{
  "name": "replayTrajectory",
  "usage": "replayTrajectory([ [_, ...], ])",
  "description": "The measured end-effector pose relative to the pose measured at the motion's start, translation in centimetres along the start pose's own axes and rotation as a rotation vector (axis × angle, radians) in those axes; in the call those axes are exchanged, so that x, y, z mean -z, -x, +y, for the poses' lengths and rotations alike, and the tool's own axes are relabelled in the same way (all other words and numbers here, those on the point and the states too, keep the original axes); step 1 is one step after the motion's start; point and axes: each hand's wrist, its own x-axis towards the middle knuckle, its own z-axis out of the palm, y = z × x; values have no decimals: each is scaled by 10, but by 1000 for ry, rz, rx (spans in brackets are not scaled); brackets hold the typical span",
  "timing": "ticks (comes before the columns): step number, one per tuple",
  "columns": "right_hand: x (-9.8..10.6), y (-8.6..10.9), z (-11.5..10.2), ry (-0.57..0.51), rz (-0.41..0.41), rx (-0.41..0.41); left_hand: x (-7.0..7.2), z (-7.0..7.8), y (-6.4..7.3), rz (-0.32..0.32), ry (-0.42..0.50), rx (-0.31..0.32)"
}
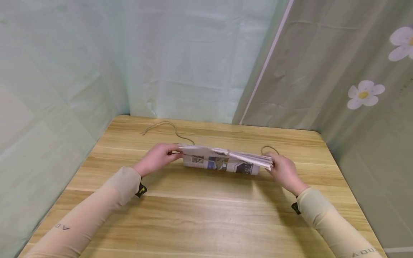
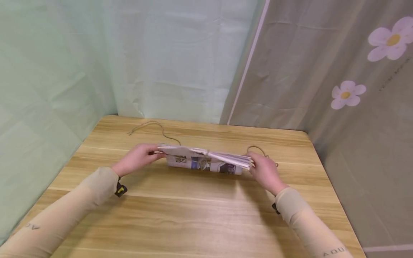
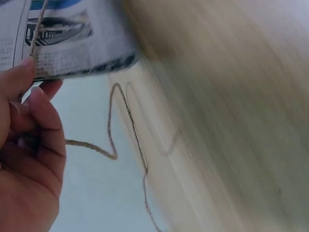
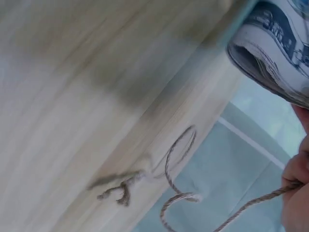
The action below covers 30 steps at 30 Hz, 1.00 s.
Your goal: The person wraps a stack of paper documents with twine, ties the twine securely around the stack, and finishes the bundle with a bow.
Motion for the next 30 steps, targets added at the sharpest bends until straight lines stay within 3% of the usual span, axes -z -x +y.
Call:
replayTrajectory([
  [5, -2, 3, 2, 105, -16, 200, 2, -2, 3, 3, -113, -89],
  [8, -4, 5, 2, 143, -39, 278, 1, -6, 5, -17, -173, -144],
  [15, -10, 11, 0, 242, -112, 357, -5, -12, 12, -86, -265, -230],
  [22, -20, 16, 2, 329, -121, 552, -13, -13, 21, -202, -414, -243],
  [26, -24, 18, 2, 333, -127, 608, -17, -14, 26, -216, -470, -267],
  [30, -25, 20, 1, 364, -150, 609, -22, -16, 28, -217, -481, -292],
])
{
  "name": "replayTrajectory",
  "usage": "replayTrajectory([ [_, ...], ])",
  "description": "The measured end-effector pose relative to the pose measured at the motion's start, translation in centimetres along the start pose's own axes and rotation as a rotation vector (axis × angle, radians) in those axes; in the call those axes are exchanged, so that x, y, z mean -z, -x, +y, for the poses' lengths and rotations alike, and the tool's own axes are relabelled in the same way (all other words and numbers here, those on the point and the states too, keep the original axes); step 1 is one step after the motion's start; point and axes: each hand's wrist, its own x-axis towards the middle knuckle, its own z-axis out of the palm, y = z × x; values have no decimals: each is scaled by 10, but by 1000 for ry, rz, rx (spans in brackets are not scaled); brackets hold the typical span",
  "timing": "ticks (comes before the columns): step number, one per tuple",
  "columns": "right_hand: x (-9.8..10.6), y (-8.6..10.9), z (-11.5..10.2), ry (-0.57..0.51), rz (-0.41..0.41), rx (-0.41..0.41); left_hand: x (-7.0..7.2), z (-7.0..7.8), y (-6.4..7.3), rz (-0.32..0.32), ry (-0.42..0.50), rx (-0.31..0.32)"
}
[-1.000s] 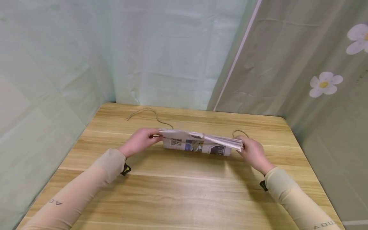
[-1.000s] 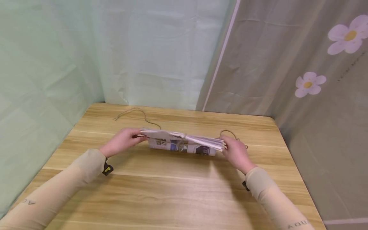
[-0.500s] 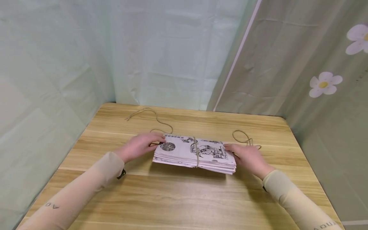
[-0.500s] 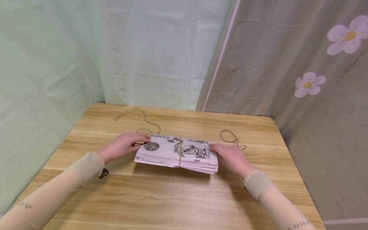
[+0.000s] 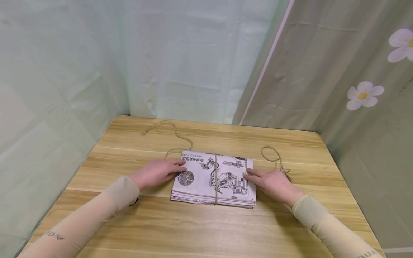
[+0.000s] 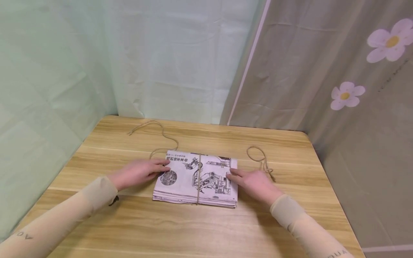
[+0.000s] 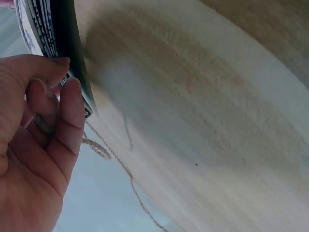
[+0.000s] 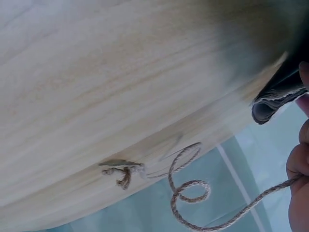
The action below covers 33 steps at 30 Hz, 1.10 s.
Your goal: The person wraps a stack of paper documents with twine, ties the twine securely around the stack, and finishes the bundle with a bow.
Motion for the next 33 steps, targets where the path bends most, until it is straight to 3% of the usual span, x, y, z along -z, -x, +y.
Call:
replayTrajectory([
  [7, -2, -3, -4, -22, -59, -13, 1, 3, -1, -92, 49, 59],
  [14, -1, -8, -9, -49, -79, -70, 2, 9, -2, -93, 56, 96],
  [21, 0, -20, -17, -56, -248, -121, 3, 16, -6, -193, -17, 97],
  [24, -2, -22, -19, -41, -266, -126, 3, 19, -8, -214, -27, 108],
  [28, -2, -20, -19, -60, -219, -131, 1, 16, -6, -179, -12, 123],
  [33, 4, -11, -11, -87, -97, -169, 4, 2, 8, -55, 37, 142],
])
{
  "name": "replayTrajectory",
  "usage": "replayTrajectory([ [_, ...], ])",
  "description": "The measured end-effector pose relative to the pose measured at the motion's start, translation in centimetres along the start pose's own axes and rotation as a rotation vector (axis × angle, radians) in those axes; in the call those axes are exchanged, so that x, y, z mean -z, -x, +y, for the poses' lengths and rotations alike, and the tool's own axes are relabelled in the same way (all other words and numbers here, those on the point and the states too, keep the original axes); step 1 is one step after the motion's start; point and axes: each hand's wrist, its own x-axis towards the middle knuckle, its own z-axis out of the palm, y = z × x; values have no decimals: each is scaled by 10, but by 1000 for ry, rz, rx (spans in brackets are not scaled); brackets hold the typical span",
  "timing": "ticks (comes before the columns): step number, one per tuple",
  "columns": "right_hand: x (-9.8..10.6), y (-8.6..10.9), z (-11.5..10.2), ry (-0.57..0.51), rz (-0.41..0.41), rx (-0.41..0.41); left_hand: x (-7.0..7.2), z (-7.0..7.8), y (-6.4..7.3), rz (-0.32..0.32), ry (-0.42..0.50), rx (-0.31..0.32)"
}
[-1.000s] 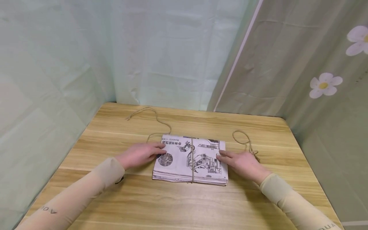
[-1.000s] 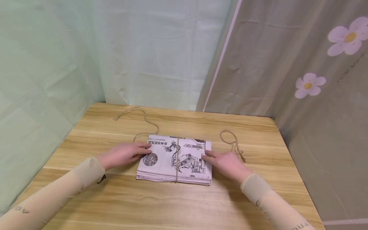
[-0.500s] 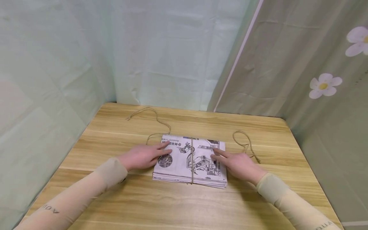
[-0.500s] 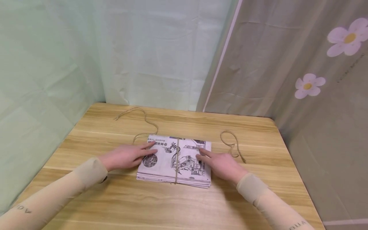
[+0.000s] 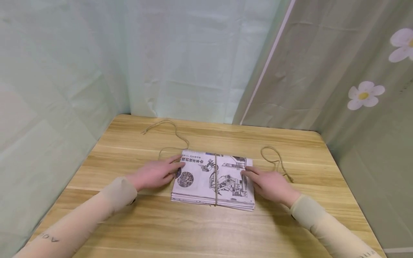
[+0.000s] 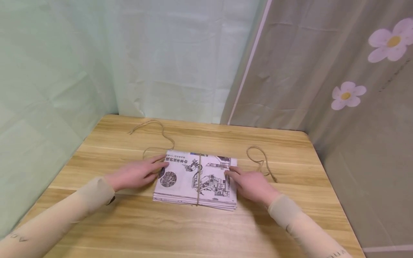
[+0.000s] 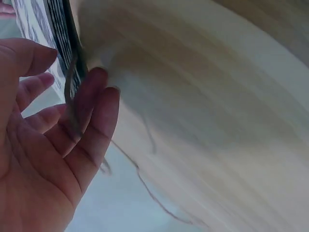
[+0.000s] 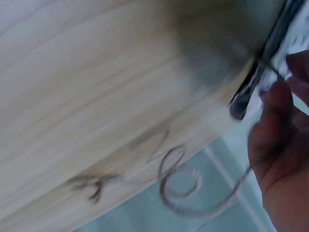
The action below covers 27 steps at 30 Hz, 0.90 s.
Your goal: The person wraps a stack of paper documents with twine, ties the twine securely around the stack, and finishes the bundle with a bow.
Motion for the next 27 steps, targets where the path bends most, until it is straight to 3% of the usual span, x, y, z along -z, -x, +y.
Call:
replayTrajectory([
  [5, 17, 13, 22, -37, 53, -138, 16, -16, 11, 115, 35, 28],
  [9, 39, 20, 43, -119, 78, -397, 27, -29, 9, 217, 33, 151],
  [11, 46, 23, 54, -193, 73, -532, 29, -35, 6, 228, 44, 227],
  [14, 47, 26, 65, -295, 2, -672, 28, -43, 1, 181, 93, 331],
  [18, 37, 25, 72, -338, -115, -744, 22, -49, -6, 89, 159, 410],
  [22, 26, 20, 76, -360, -178, -795, 17, -51, -10, 40, 156, 426],
  [27, 25, 24, 85, -452, -194, -828, 15, -54, -11, 26, 91, 402],
])
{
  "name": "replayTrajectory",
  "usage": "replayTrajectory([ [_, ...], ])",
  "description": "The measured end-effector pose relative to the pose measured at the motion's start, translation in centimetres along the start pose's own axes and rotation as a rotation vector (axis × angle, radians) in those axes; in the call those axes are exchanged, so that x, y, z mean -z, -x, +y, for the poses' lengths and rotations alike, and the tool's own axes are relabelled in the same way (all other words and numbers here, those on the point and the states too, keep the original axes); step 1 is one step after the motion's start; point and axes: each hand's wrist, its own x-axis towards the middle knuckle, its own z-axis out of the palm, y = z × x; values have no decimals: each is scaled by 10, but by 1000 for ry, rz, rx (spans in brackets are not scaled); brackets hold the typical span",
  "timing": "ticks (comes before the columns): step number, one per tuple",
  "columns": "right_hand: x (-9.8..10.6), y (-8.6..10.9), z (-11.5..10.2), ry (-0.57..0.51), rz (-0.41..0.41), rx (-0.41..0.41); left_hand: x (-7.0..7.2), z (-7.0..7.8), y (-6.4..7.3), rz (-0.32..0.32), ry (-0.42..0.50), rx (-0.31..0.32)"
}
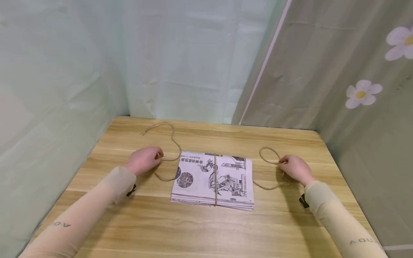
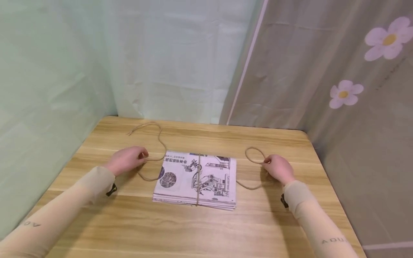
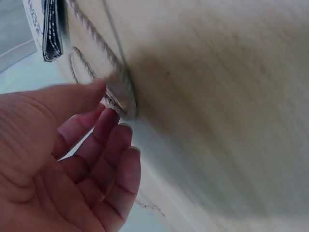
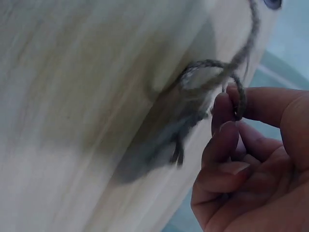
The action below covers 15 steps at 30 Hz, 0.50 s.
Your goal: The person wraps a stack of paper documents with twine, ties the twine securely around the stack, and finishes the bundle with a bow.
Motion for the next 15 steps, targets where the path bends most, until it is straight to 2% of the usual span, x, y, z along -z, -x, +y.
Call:
replayTrajectory([
  [4, 11, 0, 9, -178, 7, -26, 0, -6, 5, 33, -44, -22],
  [7, 24, 2, 18, -410, 66, -56, 3, -14, 10, 56, 33, 19],
  [11, 42, 10, 30, -804, 190, -104, 12, -30, 15, 52, 309, 119],
  [13, 49, 16, 35, -955, 256, -116, 18, -39, 19, 31, 468, 165],
  [15, 56, 22, 40, -1058, 313, -120, 24, -47, 24, 9, 608, 206],
])
